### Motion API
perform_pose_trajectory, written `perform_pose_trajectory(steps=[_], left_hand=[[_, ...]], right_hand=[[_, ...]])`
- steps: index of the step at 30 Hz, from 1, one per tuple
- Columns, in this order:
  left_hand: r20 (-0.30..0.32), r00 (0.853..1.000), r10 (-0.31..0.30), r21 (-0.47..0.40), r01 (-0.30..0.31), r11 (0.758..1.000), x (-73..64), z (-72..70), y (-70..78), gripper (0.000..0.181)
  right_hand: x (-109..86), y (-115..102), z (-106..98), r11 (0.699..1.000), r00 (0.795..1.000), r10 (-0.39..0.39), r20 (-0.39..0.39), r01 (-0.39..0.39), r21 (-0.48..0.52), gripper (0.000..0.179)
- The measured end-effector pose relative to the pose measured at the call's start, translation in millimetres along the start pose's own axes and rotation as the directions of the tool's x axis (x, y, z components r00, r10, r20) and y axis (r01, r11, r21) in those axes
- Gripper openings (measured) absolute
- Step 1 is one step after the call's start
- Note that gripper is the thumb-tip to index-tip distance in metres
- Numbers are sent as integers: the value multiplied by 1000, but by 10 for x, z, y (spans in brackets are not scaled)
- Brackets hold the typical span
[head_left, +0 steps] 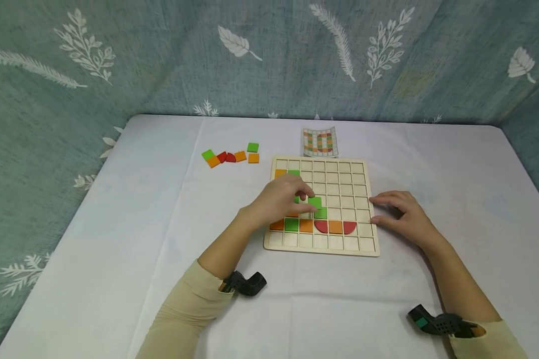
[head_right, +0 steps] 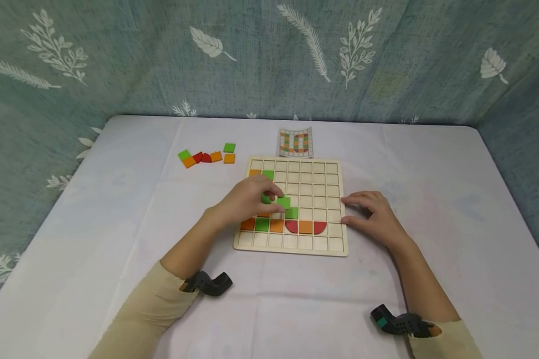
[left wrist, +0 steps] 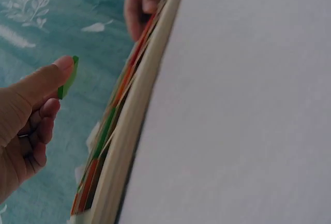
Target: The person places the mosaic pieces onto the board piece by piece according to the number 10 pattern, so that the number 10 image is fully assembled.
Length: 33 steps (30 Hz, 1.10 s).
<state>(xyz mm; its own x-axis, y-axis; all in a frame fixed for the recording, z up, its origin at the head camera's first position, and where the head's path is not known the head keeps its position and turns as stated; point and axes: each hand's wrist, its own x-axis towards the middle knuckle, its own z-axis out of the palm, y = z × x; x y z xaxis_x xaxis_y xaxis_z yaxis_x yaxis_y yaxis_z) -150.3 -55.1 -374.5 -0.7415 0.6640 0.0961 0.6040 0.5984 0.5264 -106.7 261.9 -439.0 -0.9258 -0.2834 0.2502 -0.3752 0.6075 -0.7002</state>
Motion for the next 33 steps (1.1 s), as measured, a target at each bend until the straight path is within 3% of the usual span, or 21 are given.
perform_pose_trajectory(steps=[8, 12, 20, 27, 30, 33], left_hand=[[98, 995, 36, -49, -32, 998, 74, 209, 217, 32], [117, 992, 46, -57, -40, 998, 116, 280, 276, 33], [94, 995, -18, -93, 27, 995, 187, 462, 338, 37], [59, 998, -36, -82, 41, 996, 238, 556, 368, 38], [45, 998, -40, -32, 41, 999, 279, 594, 378, 37], [22, 999, -23, 77, 21, 997, 322, 638, 373, 38]], right_hand=[[-3, -2, -6, 1000, 1000, 9, 11, -9, -9, 43], [7, 13, -4, 1000, 1000, -2, 17, 2, -1, 43], [5, -9, -13, 1000, 1000, 5, 22, -5, 14, 44], [7, -12, -23, 1000, 1000, -11, 20, 10, 23, 44], [9, 8, -19, 1000, 1000, -1, 18, 1, 21, 43], [5, 28, -10, 1000, 1000, 1, 18, -1, 25, 43]])
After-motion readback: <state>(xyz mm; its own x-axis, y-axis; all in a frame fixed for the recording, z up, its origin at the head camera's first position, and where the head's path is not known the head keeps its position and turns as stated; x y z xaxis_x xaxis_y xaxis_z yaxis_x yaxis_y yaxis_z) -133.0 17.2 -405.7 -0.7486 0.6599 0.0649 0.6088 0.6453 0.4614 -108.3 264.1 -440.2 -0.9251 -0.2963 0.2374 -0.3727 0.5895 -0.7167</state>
